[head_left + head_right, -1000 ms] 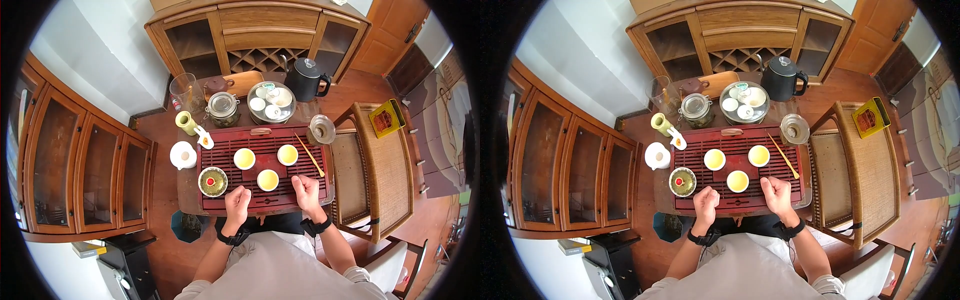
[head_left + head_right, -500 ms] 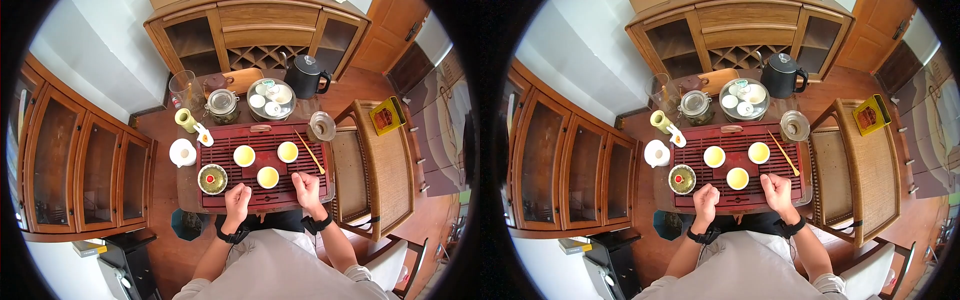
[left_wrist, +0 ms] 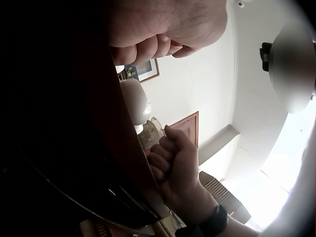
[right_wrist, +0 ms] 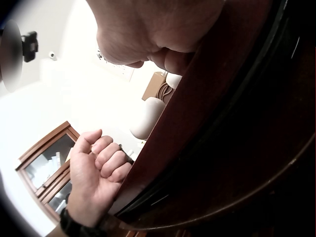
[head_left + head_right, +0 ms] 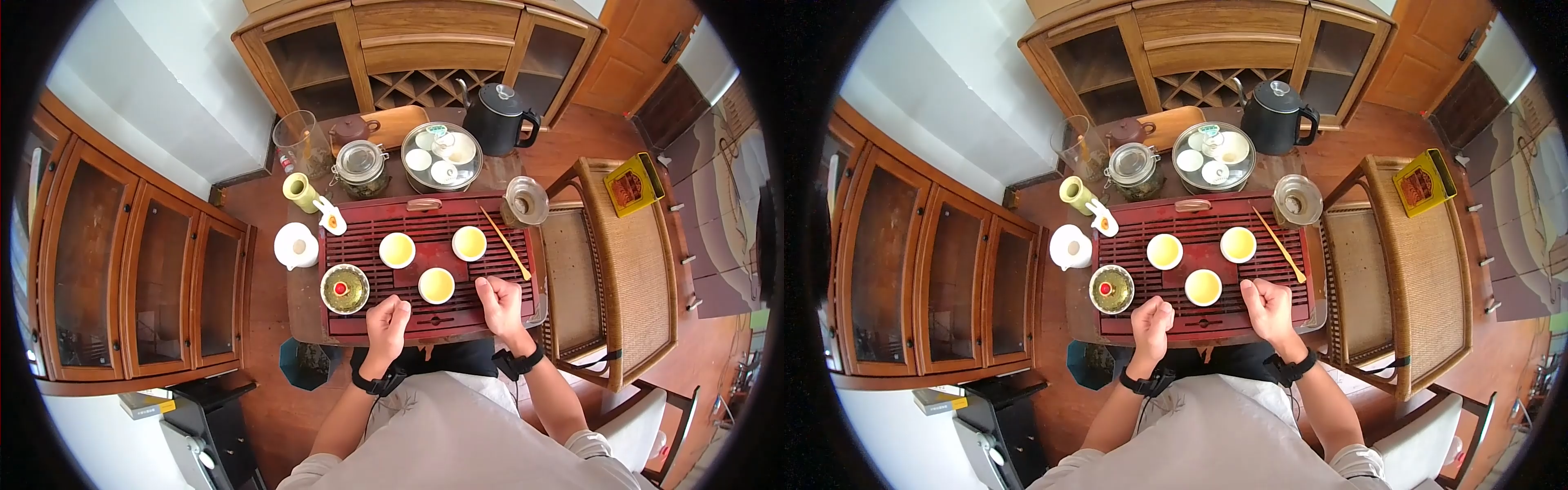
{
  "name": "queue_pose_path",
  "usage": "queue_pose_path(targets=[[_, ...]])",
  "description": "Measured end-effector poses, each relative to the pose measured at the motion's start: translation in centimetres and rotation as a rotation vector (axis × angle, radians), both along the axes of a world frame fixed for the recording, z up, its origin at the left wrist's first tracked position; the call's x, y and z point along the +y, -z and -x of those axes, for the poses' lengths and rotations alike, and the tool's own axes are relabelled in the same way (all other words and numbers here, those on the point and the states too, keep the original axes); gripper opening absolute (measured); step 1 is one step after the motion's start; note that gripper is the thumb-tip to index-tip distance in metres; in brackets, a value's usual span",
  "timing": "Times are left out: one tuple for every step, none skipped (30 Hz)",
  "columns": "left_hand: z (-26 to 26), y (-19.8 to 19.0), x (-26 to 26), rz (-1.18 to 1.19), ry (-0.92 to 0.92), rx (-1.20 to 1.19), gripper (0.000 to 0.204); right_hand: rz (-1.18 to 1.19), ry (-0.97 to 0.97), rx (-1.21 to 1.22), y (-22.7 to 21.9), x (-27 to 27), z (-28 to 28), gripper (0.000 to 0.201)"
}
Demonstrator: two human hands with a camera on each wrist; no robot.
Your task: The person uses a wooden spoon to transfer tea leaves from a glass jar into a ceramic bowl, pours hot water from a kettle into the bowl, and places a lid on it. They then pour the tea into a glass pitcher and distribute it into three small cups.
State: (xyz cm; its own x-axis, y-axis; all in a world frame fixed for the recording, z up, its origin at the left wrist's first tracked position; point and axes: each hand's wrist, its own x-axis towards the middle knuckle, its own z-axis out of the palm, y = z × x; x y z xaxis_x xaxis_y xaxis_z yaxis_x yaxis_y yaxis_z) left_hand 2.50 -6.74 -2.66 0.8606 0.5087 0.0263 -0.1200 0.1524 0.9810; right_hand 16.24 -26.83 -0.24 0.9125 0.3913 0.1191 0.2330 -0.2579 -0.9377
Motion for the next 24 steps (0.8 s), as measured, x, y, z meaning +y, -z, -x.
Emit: queue_pose_path(targets=[[-0.02, -0.09, -0.01, 0.0, 0.0, 0.0, 0.041, 0.002, -0.001, 0.0, 0.02, -0.01, -0.01, 0.049], [-0.02, -0.23, -0.02, -0.009, -0.001, 0.003, 0.041, 0.002, 0.0, 0.0, 0.07, -0.03, -0.05, 0.049], [-0.04, -0.3, -0.01, -0.017, 0.0, 0.006, 0.041, -0.011, -0.005, 0.008, 0.14, -0.05, -0.08, 0.049], [0.0, -0.26, 0.03, -0.017, 0.0, 0.008, 0.041, -0.023, -0.01, 0.017, 0.22, -0.09, -0.05, 0.049], [0.03, -0.21, 0.08, -0.023, 0.005, 0.019, 0.042, -0.022, -0.01, 0.018, 0.21, -0.13, -0.02, 0.049], [0.02, -0.22, 0.11, -0.029, 0.008, 0.029, 0.042, -0.016, -0.008, 0.012, 0.15, -0.12, 0.0, 0.049], [-0.03, -0.28, 0.08, -0.03, 0.007, 0.029, 0.042, -0.01, -0.007, 0.005, 0.14, -0.07, -0.04, 0.049], [-0.05, -0.39, 0.01, -0.038, 0.002, 0.026, 0.043, -0.011, -0.007, 0.006, 0.21, -0.07, -0.05, 0.049], [-0.08, -0.44, -0.03, -0.045, -0.002, 0.022, 0.043, -0.01, -0.007, 0.007, 0.29, -0.1, -0.03, 0.049], [-0.11, -0.36, -0.03, -0.045, -0.002, 0.023, 0.043, -0.009, -0.008, 0.008, 0.37, -0.13, -0.05, 0.048], [-0.08, -0.28, -0.02, -0.045, -0.003, 0.026, 0.044, -0.009, -0.007, 0.009, 0.33, -0.13, -0.05, 0.048], [0.01, -0.2, 0.01, -0.046, -0.004, 0.031, 0.044, -0.009, -0.005, 0.013, 0.18, -0.12, 0.01, 0.048], [0.07, -0.15, 0.03, -0.046, -0.003, 0.032, 0.044, -0.009, -0.002, 0.016, 0.07, -0.11, 0.04, 0.048], [0.09, -0.1, 0.05, -0.051, -0.003, 0.041, 0.043, -0.009, -0.002, 0.017, 0.03, -0.1, 0.07, 0.048], [0.11, -0.09, 0.06, -0.056, -0.003, 0.049, 0.043, -0.01, -0.003, 0.014, -0.01, -0.08, 0.1, 0.049], [0.09, -0.13, 0.04, -0.056, -0.003, 0.048, 0.043, -0.012, -0.004, 0.01, -0.03, -0.05, 0.06, 0.049], [0.03, -0.24, -0.01, -0.048, -0.005, 0.042, 0.043, -0.013, -0.004, 0.008, 0.0, -0.03, 0.02, 0.049], [0.0, -0.35, -0.05, -0.04, -0.007, 0.035, 0.043, -0.021, -0.007, 0.009, 0.07, -0.04, 0.03, 0.049], [-0.02, -0.45, -0.06, -0.039, -0.007, 0.034, 0.043, -0.03, -0.01, 0.01, 0.11, -0.05, 0.04, 0.049], [-0.03, -0.54, -0.08, -0.036, -0.006, 0.039, 0.042, -0.029, -0.011, 0.009, 0.09, -0.06, 0.02, 0.049], [0.0, -0.56, -0.08, -0.033, -0.004, 0.045, 0.042, -0.029, -0.01, 0.008, 0.09, -0.08, 0.03, 0.049], [0.04, -0.41, -0.05, -0.032, -0.005, 0.045, 0.042, -0.029, -0.01, 0.008, 0.11, -0.09, 0.04, 0.049], [0.07, -0.18, 0.03, -0.05, -0.004, 0.045, 0.042, -0.029, -0.011, 0.008, 0.23, -0.1, 0.04, 0.049], [0.09, -0.07, 0.1, -0.068, -0.004, 0.045, 0.042, -0.03, -0.011, 0.005, 0.42, -0.13, 0.02, 0.049]])
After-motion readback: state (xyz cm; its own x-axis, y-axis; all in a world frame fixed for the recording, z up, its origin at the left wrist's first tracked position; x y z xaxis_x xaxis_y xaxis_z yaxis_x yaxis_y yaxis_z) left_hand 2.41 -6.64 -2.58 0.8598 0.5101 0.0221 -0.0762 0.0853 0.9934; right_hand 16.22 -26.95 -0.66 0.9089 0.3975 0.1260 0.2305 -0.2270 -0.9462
